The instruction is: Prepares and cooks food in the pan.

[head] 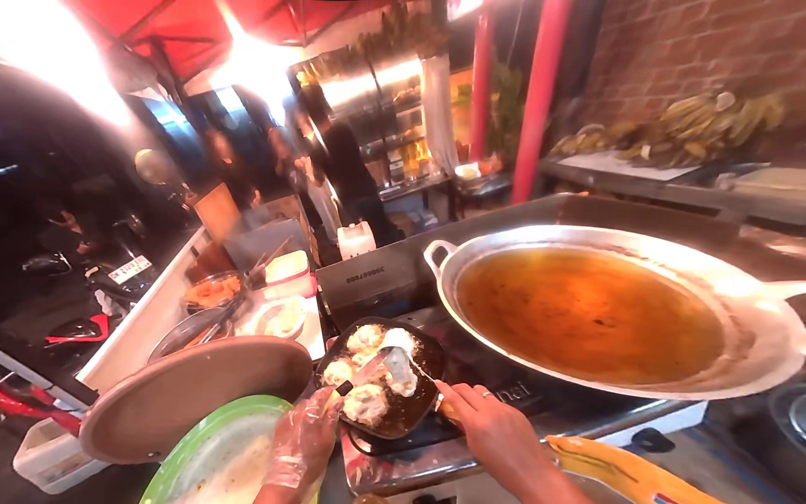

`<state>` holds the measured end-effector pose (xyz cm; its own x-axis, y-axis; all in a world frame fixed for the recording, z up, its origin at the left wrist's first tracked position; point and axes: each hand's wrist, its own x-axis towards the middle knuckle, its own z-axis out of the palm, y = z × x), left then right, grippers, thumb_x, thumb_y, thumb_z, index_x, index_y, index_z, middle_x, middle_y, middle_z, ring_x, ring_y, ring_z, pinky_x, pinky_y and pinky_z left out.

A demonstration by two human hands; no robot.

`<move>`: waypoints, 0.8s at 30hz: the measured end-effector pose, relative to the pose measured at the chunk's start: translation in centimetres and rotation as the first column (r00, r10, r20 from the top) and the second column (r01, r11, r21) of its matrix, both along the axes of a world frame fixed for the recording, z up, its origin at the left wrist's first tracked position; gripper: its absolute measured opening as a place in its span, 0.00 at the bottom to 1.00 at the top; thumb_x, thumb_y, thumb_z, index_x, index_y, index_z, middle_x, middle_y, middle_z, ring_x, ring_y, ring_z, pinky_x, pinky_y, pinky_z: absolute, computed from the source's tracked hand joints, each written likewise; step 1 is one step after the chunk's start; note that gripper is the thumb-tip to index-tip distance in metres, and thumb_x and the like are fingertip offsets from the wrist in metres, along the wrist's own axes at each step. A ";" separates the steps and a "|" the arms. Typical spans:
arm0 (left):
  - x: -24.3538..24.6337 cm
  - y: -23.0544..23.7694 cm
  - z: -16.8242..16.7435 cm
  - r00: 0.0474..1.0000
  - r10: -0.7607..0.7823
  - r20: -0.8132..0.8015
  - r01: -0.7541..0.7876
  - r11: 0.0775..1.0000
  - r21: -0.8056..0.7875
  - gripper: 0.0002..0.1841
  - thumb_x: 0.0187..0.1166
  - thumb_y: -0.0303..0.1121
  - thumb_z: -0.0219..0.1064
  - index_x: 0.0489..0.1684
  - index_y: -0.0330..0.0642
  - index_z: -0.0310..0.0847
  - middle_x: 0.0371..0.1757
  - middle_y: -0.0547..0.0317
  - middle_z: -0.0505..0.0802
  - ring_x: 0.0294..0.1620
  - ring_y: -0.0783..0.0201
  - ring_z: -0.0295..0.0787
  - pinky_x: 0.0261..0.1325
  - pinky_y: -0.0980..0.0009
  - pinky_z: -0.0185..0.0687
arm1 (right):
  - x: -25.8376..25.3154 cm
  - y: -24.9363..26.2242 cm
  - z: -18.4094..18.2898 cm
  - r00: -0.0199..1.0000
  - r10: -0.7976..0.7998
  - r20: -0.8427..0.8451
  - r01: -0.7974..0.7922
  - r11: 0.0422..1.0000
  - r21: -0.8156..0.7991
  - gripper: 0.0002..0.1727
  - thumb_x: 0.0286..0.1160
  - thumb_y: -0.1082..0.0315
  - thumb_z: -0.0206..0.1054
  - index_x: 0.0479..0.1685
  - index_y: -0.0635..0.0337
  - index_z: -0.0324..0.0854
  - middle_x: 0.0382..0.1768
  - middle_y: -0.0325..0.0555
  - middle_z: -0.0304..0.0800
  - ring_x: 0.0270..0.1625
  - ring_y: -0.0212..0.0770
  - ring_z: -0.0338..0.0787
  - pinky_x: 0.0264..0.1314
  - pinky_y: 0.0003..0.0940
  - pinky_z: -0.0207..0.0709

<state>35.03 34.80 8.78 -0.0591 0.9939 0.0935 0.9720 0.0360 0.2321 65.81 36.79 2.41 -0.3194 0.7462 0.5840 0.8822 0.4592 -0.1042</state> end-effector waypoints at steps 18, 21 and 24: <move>1.5 -0.4 0.6 0.993 -0.039 -0.113 0.022 0.989 -0.149 0.27 0.91 0.57 0.44 0.76 0.59 0.81 0.66 0.60 0.92 0.70 0.59 0.88 0.74 0.52 0.79 | -0.5 -0.8 1.1 0.998 -0.062 -0.010 0.056 0.954 -0.296 0.29 0.73 0.78 0.63 0.74 0.44 0.84 0.55 0.42 0.92 0.51 0.47 0.94 0.44 0.45 0.90; 2.0 0.0 1.0 0.989 -0.035 -0.141 0.015 0.990 -0.137 0.27 0.91 0.56 0.45 0.77 0.59 0.80 0.67 0.59 0.92 0.70 0.58 0.87 0.74 0.52 0.79 | -0.2 -0.7 1.4 0.999 -0.041 0.010 0.042 0.943 -0.331 0.26 0.76 0.76 0.63 0.73 0.44 0.85 0.55 0.41 0.92 0.52 0.45 0.94 0.46 0.44 0.90; 2.4 0.6 1.1 0.984 -0.036 -0.173 0.006 0.985 -0.171 0.27 0.91 0.57 0.44 0.78 0.60 0.79 0.68 0.60 0.91 0.71 0.58 0.87 0.75 0.51 0.78 | 0.1 -0.5 1.5 0.999 -0.036 -0.011 0.030 0.930 -0.367 0.26 0.76 0.76 0.62 0.73 0.44 0.85 0.56 0.40 0.92 0.53 0.45 0.93 0.49 0.45 0.89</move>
<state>37.43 35.44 9.85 -0.0357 0.9970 -0.0689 0.9979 0.0392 0.0507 65.92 36.30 3.95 -0.2834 0.9193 0.2731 0.8928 0.3569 -0.2750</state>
